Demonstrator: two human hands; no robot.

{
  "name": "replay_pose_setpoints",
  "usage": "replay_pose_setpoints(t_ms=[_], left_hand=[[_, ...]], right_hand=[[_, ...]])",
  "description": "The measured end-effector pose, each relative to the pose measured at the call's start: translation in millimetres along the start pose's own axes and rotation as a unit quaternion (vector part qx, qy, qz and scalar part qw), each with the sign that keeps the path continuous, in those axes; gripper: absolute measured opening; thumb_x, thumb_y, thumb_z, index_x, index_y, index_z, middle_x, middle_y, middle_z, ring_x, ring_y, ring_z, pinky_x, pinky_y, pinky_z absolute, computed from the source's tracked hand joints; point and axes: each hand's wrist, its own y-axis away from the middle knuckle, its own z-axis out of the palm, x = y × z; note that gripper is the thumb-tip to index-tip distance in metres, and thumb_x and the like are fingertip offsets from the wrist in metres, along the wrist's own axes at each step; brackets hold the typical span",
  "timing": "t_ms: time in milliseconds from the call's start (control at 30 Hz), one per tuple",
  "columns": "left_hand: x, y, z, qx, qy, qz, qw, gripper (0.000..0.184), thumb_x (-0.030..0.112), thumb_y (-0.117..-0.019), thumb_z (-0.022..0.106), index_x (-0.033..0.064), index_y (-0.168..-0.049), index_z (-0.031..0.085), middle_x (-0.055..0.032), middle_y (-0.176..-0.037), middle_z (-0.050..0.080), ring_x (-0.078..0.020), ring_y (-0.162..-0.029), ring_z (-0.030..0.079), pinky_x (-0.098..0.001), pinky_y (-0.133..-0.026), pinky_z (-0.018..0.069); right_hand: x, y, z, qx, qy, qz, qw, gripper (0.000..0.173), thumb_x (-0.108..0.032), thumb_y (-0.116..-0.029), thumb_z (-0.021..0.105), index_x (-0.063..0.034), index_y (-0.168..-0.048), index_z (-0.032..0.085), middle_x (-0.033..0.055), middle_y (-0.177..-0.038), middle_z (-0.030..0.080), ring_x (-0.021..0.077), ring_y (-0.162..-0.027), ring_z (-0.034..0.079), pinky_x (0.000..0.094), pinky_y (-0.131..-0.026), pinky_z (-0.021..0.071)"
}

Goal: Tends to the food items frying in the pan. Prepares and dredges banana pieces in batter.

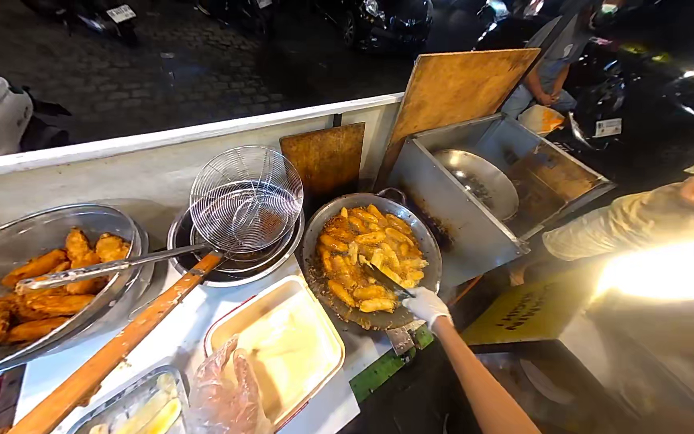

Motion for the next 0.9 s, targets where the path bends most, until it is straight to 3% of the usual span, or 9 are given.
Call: replay_pose_setpoints(t_ms=[67, 100, 233, 300, 367, 500, 600, 700, 900], left_hand=[[0, 1, 0, -0.004, -0.005, -0.002, 1.000, 0.037, 0.023, -0.0993, 0.055, 0.0016, -0.127, 0.068, -0.0186, -0.125, 0.069, -0.0328, -0.123, 0.063, -0.0463, -0.109, 0.0472], [-1, 1, 1, -0.004, -0.011, 0.000, 1.000, 0.037, 0.024, -0.0997, 0.055, 0.0023, -0.127, 0.067, -0.0183, -0.126, 0.069, -0.0327, -0.123, 0.063, -0.0466, -0.109, 0.0473], [-6, 1, 2, -0.003, -0.029, 0.005, 1.000, 0.037, 0.025, -0.0994, 0.055, 0.0035, -0.127, 0.068, -0.0190, -0.124, 0.069, -0.0343, -0.121, 0.064, -0.0493, -0.107, 0.0481], [-4, 2, 4, 0.003, -0.020, -0.001, 1.000, 0.037, 0.026, -0.0994, 0.056, 0.0039, -0.126, 0.069, -0.0185, -0.124, 0.069, -0.0333, -0.121, 0.064, -0.0484, -0.107, 0.0480], [-1, 2, 2, -0.004, -0.015, -0.007, 1.000, 0.036, 0.025, -0.0999, 0.055, 0.0037, -0.126, 0.068, -0.0187, -0.125, 0.068, -0.0334, -0.122, 0.063, -0.0482, -0.108, 0.0477], [1, 1, -1, -0.013, -0.014, -0.019, 1.000, 0.036, 0.024, -0.0995, 0.056, 0.0038, -0.128, 0.068, -0.0185, -0.126, 0.068, -0.0334, -0.122, 0.063, -0.0488, -0.108, 0.0478], [2, 0, 0, -0.016, -0.015, -0.021, 1.000, 0.037, 0.024, -0.0999, 0.056, 0.0034, -0.129, 0.067, -0.0195, -0.126, 0.068, -0.0337, -0.122, 0.063, -0.0491, -0.108, 0.0474], [0, 1, 1, -0.015, -0.020, -0.016, 1.000, 0.036, 0.024, -0.1001, 0.056, 0.0033, -0.128, 0.068, -0.0187, -0.126, 0.068, -0.0335, -0.122, 0.063, -0.0481, -0.109, 0.0472], [4, 3, 1, 0.007, -0.023, -0.018, 1.000, 0.036, 0.024, -0.0993, 0.056, 0.0039, -0.126, 0.069, -0.0182, -0.126, 0.069, -0.0346, -0.122, 0.063, -0.0492, -0.108, 0.0474]], right_hand=[[-24, 0, 16, 0.002, 0.061, 0.015, 0.998, 0.042, -0.039, -0.0964, 0.060, -0.0212, -0.134, 0.067, 0.0125, -0.128, 0.070, 0.0332, -0.120, 0.066, 0.0624, -0.100, 0.0503], [-31, 4, 18, 0.007, 0.083, 0.021, 0.996, 0.044, -0.040, -0.0958, 0.060, -0.0196, -0.134, 0.067, 0.0131, -0.129, 0.070, 0.0338, -0.122, 0.065, 0.0627, -0.100, 0.0502], [-33, 40, -13, 0.022, 0.091, 0.027, 0.995, 0.043, -0.045, -0.0925, 0.064, -0.0232, -0.129, 0.069, 0.0112, -0.124, 0.072, 0.0329, -0.117, 0.067, 0.0630, -0.095, 0.0512], [-9, 47, -26, 0.028, 0.044, 0.022, 0.998, 0.044, -0.046, -0.0940, 0.064, -0.0317, -0.135, 0.066, 0.0098, -0.122, 0.072, 0.0314, -0.112, 0.069, 0.0616, -0.094, 0.0521], [7, 47, -29, 0.043, 0.007, 0.034, 0.998, 0.044, -0.045, -0.0953, 0.064, -0.0340, -0.138, 0.064, 0.0099, -0.118, 0.073, 0.0299, -0.104, 0.071, 0.0579, -0.089, 0.0548], [-2, 30, -14, 0.062, 0.050, 0.072, 0.994, 0.044, -0.044, -0.0956, 0.061, -0.0265, -0.136, 0.065, 0.0111, -0.124, 0.072, 0.0327, -0.116, 0.068, 0.0603, -0.096, 0.0522], [-8, 14, -5, 0.026, 0.084, 0.021, 0.996, 0.053, -0.048, -0.0953, 0.061, -0.0328, -0.147, 0.057, 0.0091, -0.130, 0.070, 0.0316, -0.121, 0.066, 0.0616, -0.100, 0.0505], [0, 11, -13, 0.008, 0.077, -0.020, 0.997, 0.052, -0.049, -0.0936, 0.064, -0.0420, -0.145, 0.058, 0.0063, -0.128, 0.071, 0.0299, -0.118, 0.067, 0.0623, -0.098, 0.0508], [16, 32, -49, 0.080, 0.179, 0.032, 0.980, 0.055, -0.042, -0.0923, 0.065, -0.0342, -0.146, 0.058, 0.0109, -0.128, 0.071, 0.0349, -0.117, 0.067, 0.0635, -0.093, 0.0523]])
